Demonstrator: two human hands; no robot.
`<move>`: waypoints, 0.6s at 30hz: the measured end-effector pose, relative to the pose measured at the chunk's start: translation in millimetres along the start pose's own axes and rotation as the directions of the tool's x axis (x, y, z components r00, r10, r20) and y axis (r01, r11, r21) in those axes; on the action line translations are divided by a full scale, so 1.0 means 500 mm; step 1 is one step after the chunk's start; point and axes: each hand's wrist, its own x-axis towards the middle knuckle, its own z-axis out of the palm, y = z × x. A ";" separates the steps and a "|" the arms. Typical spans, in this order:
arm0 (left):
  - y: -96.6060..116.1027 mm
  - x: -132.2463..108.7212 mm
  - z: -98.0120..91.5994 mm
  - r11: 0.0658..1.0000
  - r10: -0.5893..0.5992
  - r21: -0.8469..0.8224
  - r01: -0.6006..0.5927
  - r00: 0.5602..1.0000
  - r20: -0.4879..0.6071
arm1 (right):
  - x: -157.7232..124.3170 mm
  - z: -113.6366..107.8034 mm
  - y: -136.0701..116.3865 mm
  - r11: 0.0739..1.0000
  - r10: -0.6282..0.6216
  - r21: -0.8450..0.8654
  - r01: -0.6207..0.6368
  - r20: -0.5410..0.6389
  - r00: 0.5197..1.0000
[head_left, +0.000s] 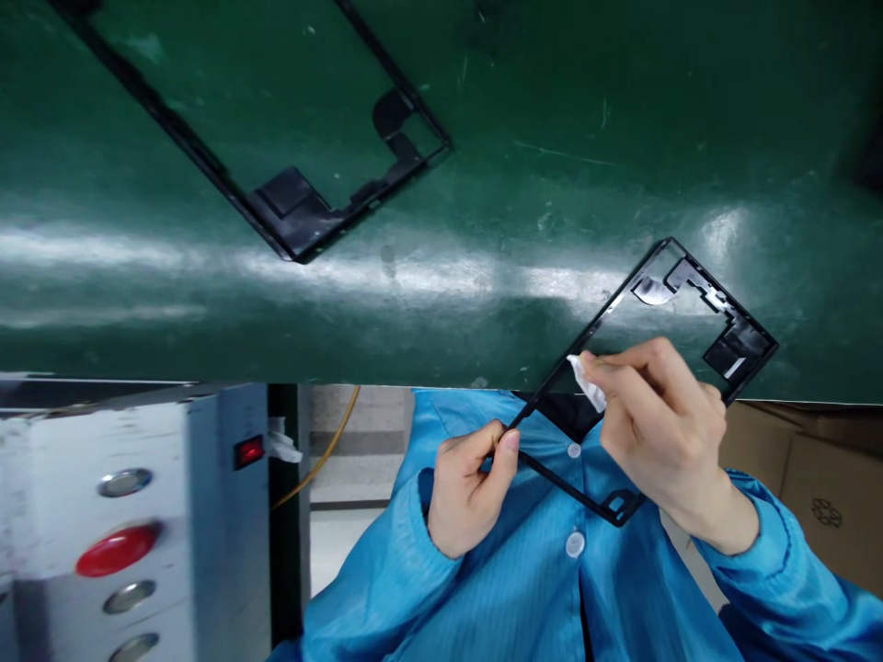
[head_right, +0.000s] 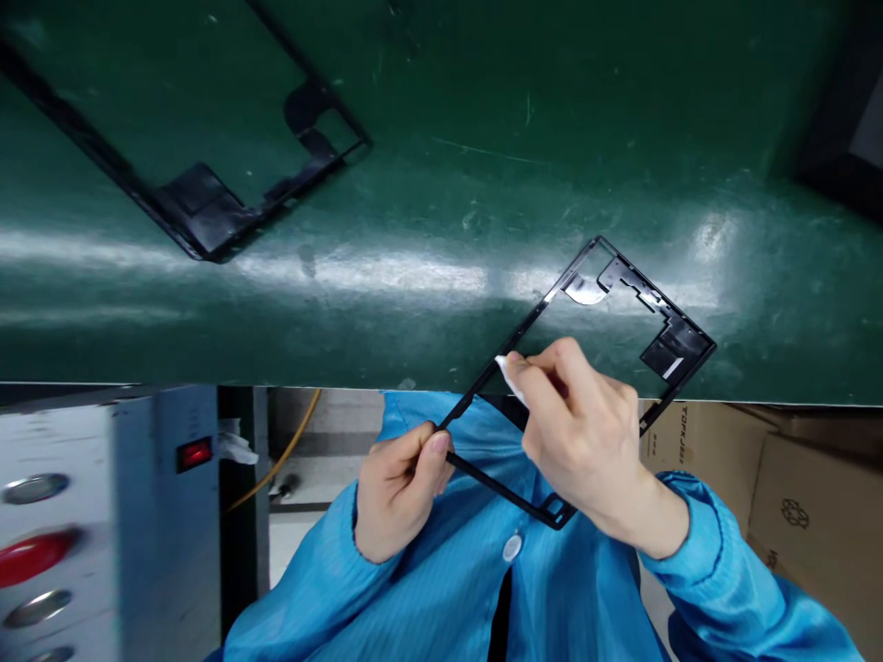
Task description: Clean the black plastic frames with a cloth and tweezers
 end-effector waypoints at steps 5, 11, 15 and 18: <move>0.001 0.001 0.003 1.000 0.002 0.010 -0.002 1.000 -0.005 | 0.003 0.000 0.004 0.999 -0.027 -0.037 0.027 -0.003 1.000; 0.005 0.001 0.005 1.000 -0.007 0.029 0.007 1.000 -0.006 | 0.006 -0.010 0.002 0.994 -0.044 -0.096 0.045 0.018 0.999; 0.008 0.000 0.009 0.999 -0.021 0.040 0.021 1.000 -0.006 | 0.009 -0.012 0.003 0.991 -0.087 -0.094 0.090 0.037 0.996; 0.007 -0.003 0.012 0.999 -0.023 0.042 0.023 1.000 -0.018 | 0.009 -0.012 0.005 0.992 -0.067 -0.110 0.069 0.019 0.998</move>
